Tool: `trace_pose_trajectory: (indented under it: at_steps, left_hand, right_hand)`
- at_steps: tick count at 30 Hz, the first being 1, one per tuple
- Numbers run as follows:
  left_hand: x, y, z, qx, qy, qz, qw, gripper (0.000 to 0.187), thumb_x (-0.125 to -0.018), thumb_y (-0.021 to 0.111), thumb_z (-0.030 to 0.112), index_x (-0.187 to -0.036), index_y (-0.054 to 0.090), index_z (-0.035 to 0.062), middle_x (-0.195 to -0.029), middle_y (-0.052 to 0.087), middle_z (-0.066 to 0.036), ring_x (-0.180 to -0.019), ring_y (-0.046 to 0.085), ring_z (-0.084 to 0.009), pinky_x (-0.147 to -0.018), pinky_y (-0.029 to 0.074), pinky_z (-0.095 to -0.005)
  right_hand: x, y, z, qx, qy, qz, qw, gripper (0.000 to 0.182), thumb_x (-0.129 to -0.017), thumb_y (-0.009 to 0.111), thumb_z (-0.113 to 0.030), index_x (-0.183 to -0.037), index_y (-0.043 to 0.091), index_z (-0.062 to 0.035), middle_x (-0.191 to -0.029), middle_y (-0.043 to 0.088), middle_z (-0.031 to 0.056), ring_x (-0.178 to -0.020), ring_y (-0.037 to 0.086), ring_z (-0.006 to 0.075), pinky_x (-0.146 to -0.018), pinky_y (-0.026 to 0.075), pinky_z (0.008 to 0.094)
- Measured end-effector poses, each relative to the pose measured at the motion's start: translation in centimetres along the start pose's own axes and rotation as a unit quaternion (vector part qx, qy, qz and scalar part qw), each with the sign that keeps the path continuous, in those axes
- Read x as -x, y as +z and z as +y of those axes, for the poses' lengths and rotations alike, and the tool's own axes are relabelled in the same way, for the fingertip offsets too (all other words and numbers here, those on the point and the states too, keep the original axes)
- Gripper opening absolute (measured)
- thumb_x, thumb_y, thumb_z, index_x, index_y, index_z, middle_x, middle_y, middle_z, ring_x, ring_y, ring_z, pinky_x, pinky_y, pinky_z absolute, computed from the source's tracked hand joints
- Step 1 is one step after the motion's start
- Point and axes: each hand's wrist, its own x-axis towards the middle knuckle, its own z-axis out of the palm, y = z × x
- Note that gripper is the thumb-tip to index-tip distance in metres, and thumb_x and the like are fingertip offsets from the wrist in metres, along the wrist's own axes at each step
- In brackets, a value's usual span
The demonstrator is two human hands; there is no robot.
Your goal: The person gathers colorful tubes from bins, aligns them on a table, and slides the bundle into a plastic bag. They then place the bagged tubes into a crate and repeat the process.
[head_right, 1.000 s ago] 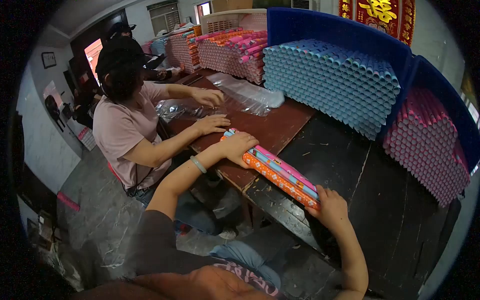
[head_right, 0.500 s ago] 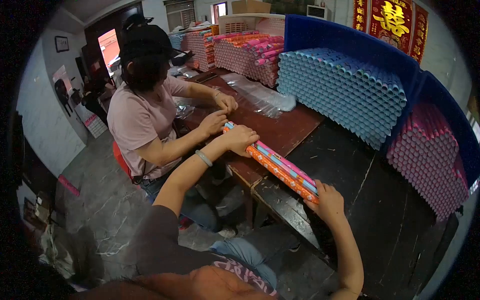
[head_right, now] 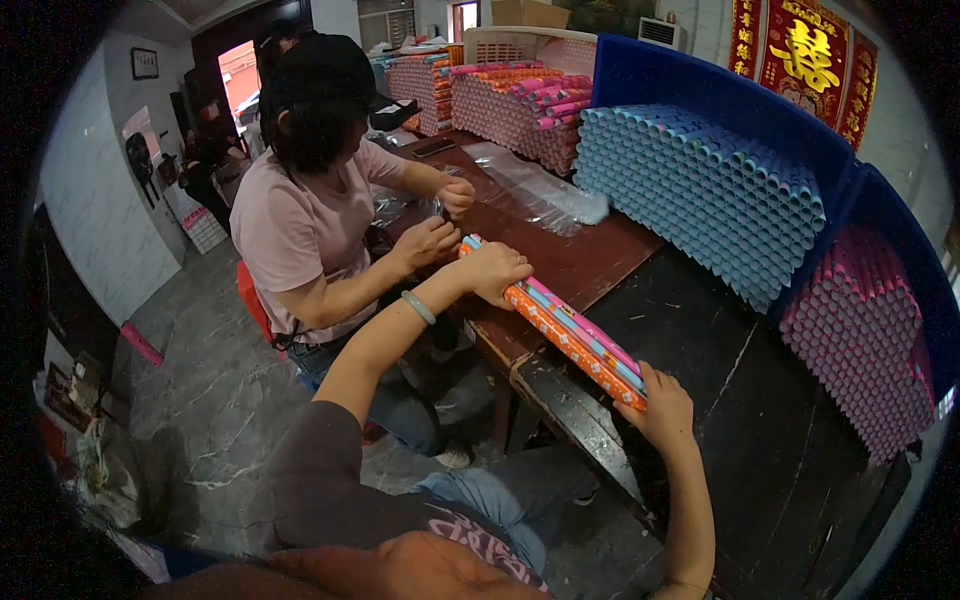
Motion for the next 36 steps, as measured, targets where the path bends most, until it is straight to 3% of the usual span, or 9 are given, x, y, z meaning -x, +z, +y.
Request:
trace_pose_trajectory:
  at_steps: [9, 12, 22, 36]
  left_hand:
    - [0.0, -0.9, -1.0, -0.015, 0.005, -0.011, 1.0, 0.052, -0.059, 0.079, 0.04, -0.091, 0.057, 0.0045, -0.075, 0.059, -0.011, -0.07, 0.062, -0.0313, -0.062, 0.049, -0.0414]
    - [0.0, -0.7, -0.9, -0.012, -0.006, -0.009, 1.0, 0.049, -0.059, 0.078, 0.041, -0.085, 0.056, 0.0047, -0.077, 0.06, -0.011, -0.073, 0.063, -0.032, -0.062, 0.05, -0.0422]
    - [0.3, 0.0, -1.1, 0.0, 0.012, 0.006, 1.0, 0.05, -0.06, 0.079, 0.038, -0.089, 0.056, 0.0048, -0.075, 0.059, -0.011, -0.069, 0.062, -0.0315, -0.061, 0.048, -0.0415]
    - [0.6, 0.7, -0.5, 0.0, -0.02, -0.016, 1.0, 0.051, -0.06, 0.079, 0.036, -0.092, 0.056, 0.0045, -0.08, 0.06, -0.011, -0.078, 0.062, -0.0305, -0.068, 0.049, -0.041]
  right_hand:
    - [-0.6, 0.5, 0.0, -0.005, -0.015, 0.027, 0.999, 0.074, -0.071, 0.078, -0.041, -0.13, 0.052, -0.0039, -0.115, 0.062, 0.0165, -0.104, 0.06, 0.032, -0.088, 0.049, 0.0401]
    - [-0.6, 0.4, -0.2, -0.004, -0.013, 0.026, 1.0, 0.075, -0.071, 0.078, -0.041, -0.13, 0.052, -0.0038, -0.115, 0.062, 0.0166, -0.104, 0.059, 0.0317, -0.088, 0.049, 0.0399]
    - [-0.7, 0.5, -0.1, 0.003, -0.012, 0.015, 1.0, 0.075, -0.072, 0.077, -0.042, -0.131, 0.051, -0.0029, -0.116, 0.061, 0.0166, -0.105, 0.059, 0.0314, -0.089, 0.048, 0.0393]
    - [-0.5, 0.4, 0.0, 0.014, -0.021, 0.023, 0.999, 0.076, -0.07, 0.078, -0.043, -0.129, 0.051, -0.0019, -0.115, 0.061, 0.0171, -0.104, 0.059, 0.0318, -0.087, 0.049, 0.0396]
